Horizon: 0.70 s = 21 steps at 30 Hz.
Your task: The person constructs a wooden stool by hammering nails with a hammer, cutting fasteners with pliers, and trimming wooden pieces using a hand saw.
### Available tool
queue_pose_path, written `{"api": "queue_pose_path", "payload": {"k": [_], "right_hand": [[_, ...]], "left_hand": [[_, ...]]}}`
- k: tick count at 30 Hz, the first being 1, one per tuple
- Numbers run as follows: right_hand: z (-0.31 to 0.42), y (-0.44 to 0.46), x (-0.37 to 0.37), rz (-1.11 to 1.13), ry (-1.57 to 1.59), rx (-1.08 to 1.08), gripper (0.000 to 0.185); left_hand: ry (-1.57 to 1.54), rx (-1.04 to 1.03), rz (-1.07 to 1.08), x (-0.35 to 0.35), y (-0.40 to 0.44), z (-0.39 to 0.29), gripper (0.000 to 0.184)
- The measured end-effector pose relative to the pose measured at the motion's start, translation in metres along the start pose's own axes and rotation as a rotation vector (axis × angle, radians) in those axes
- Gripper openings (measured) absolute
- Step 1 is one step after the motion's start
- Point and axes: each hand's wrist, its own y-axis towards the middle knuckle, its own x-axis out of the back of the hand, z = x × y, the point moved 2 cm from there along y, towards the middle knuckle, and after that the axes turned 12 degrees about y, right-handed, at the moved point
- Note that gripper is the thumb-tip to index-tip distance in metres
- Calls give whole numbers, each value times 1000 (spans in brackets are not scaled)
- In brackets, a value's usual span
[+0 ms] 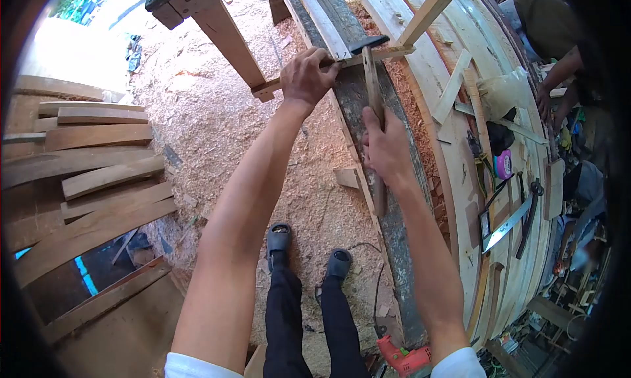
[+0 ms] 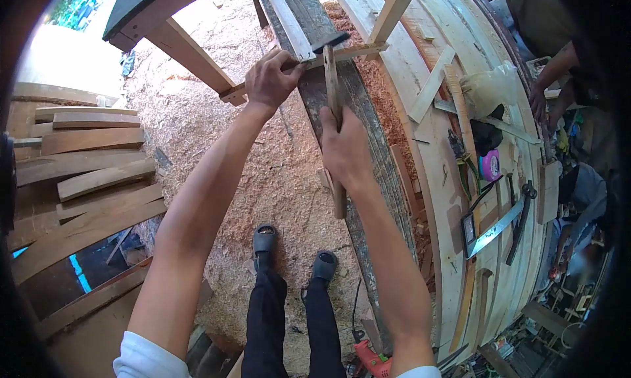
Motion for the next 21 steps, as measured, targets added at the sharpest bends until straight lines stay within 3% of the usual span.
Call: {"api": "queue_pose_path", "payload": {"k": [3,6,10,13,19,21], "right_hand": [[28,-9,9,-73,-256,178,30],[17,0,9,-26,-475,183,30],[28,1,16,-69,-503,189,28],[35,-3,16,-100,-318,172,28],[25,3,17,-52,-575,264,26],[41,0,20,-66,-426,176,25]], "left_hand": [[-13,25,20,0,1,0,18],[-8,-3,5,2,0,-1,19],[1,-5,29,6,2,-4,19],[4,-8,31,5,3,-2,19],[7,-35,13,3,5,-1,20],[0,-50,-23,1,5,-1,21]]}}
